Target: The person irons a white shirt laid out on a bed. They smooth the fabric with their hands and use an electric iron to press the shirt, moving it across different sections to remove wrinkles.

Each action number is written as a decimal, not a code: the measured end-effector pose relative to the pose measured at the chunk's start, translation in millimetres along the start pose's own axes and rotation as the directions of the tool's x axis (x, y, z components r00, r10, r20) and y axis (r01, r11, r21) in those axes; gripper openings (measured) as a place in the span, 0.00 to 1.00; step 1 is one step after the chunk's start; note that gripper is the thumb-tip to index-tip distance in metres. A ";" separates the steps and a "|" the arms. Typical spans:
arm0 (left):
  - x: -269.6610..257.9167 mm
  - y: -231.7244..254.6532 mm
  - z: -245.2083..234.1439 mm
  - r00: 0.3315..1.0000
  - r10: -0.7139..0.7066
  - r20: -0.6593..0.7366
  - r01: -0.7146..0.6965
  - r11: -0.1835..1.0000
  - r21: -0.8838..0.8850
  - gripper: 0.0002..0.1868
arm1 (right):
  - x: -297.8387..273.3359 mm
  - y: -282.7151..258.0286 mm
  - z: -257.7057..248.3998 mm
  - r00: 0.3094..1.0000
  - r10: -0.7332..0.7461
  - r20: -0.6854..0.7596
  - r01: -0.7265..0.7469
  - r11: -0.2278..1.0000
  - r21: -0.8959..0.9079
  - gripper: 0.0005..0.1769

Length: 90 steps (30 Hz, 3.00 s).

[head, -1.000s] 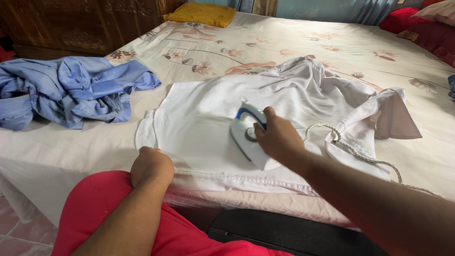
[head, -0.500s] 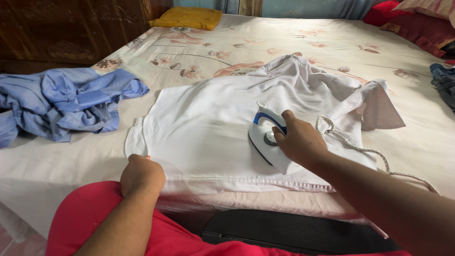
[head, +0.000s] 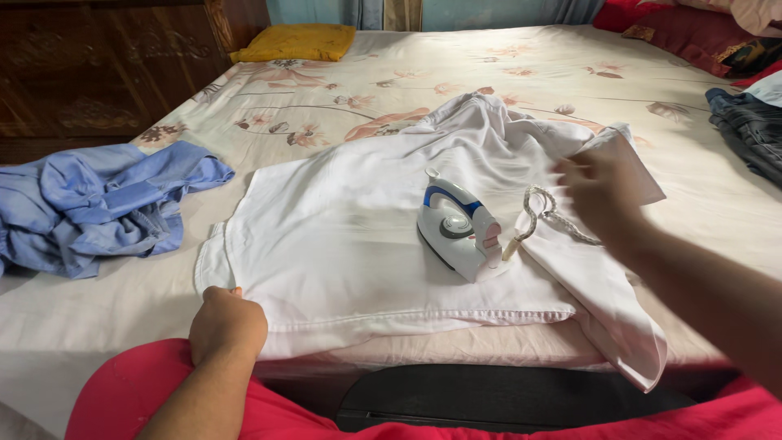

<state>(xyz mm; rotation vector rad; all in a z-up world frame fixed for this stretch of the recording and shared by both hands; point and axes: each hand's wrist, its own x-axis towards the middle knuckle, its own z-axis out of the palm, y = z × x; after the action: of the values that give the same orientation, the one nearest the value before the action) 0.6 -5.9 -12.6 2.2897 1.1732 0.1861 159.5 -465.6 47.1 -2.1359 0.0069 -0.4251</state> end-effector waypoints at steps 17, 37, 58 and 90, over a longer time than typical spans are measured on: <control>6.2 -2.9 5.6 1.000 -0.003 -0.014 0.003 1.000 0.018 0.19 | 52.2 245.0 -197.1 0.858 0.504 -0.100 -0.430 0.598 -0.676 0.21; -3.7 -3.1 1.8 0.999 0.019 -0.044 -0.015 0.996 0.089 0.20 | 106.4 222.0 -128.2 0.959 0.284 -0.024 -0.246 0.783 -0.571 0.13; -4.9 3.8 -0.6 1.000 0.019 0.000 -0.019 0.996 0.083 0.24 | 24.5 297.2 -208.3 0.643 0.746 0.173 -0.665 0.656 -0.357 0.25; -47.3 29.8 14.4 0.806 0.545 0.234 -0.592 0.742 0.314 0.46 | -82.0 -108.1 70.5 0.920 -0.103 0.378 0.303 0.799 -0.519 0.35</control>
<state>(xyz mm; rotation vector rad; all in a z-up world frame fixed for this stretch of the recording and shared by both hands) -1.9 -62.7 -2.9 2.9042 0.4191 0.0369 87.0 -333.6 73.9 -2.8023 -0.3388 -0.1863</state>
